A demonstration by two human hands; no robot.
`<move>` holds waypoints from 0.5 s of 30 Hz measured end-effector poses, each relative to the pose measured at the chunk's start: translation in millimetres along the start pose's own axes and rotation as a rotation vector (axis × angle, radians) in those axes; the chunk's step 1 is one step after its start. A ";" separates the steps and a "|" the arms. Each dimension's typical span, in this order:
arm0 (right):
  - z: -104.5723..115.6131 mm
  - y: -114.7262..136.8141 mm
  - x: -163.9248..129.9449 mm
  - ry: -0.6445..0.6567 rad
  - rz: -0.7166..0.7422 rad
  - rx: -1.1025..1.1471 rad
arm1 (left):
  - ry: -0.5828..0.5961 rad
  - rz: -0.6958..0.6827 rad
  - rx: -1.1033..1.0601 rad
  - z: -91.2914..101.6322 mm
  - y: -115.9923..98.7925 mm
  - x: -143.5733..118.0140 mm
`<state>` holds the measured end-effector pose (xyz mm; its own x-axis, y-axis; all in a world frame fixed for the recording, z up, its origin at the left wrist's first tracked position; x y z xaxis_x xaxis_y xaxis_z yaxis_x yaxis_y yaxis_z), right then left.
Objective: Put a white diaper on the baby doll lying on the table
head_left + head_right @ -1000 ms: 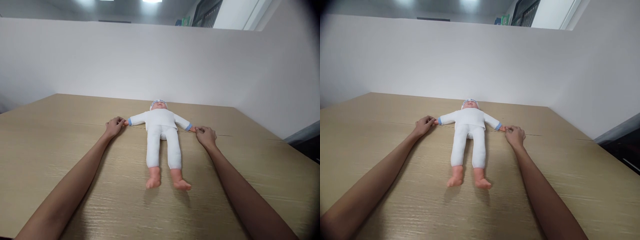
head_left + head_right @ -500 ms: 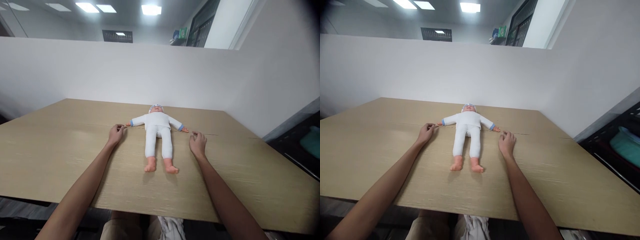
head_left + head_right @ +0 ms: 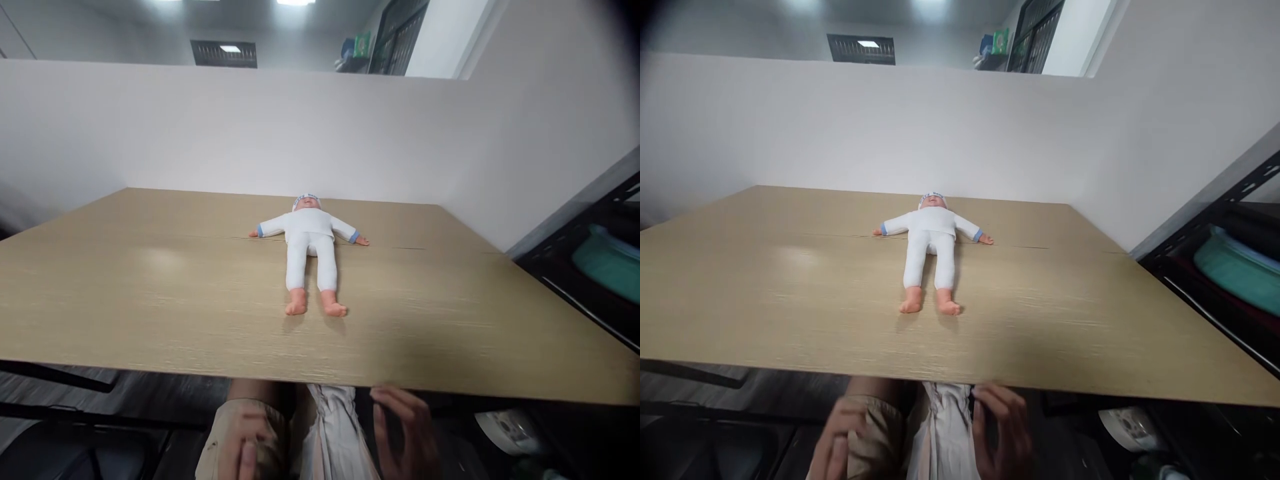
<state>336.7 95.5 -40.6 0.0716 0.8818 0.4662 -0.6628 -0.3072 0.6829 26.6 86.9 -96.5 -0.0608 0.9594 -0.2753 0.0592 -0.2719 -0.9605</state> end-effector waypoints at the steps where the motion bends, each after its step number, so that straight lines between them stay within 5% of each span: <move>1: -2.4 -11.0 -20.4 0.040 -0.056 0.024 | 0.071 -0.023 0.064 -8.9 16.8 -11.2; 4: -18.0 -55.3 -64.9 0.143 -0.430 0.071 | 0.093 -0.032 0.180 -33.0 51.0 -20.4; 7: -36.7 -80.9 -84.3 0.257 -0.712 0.145 | 0.085 0.018 0.159 -55.0 62.3 -7.3; 12: -58.1 -57.5 -71.2 0.383 -0.739 0.415 | 0.287 0.186 -0.095 -84.2 58.2 20.3; 15: -59.5 -30.0 -64.5 0.496 -0.810 0.640 | 0.378 0.306 -0.201 -89.5 46.9 16.0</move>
<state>307.6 69.1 -124.6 -0.0912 0.9042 -0.4173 -0.0450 0.4149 0.9087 117.6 96.2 -142.4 0.3504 0.8083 -0.4730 0.2104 -0.5601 -0.8012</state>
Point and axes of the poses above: each hand's wrist, its own x-axis towards the middle knuckle, its own z-axis out of the back of the hand, y = z × x, the point moved 3 cm from there along x, towards the middle knuckle, and after that the axes turned 1 degree about z, right-handed, at the moved point
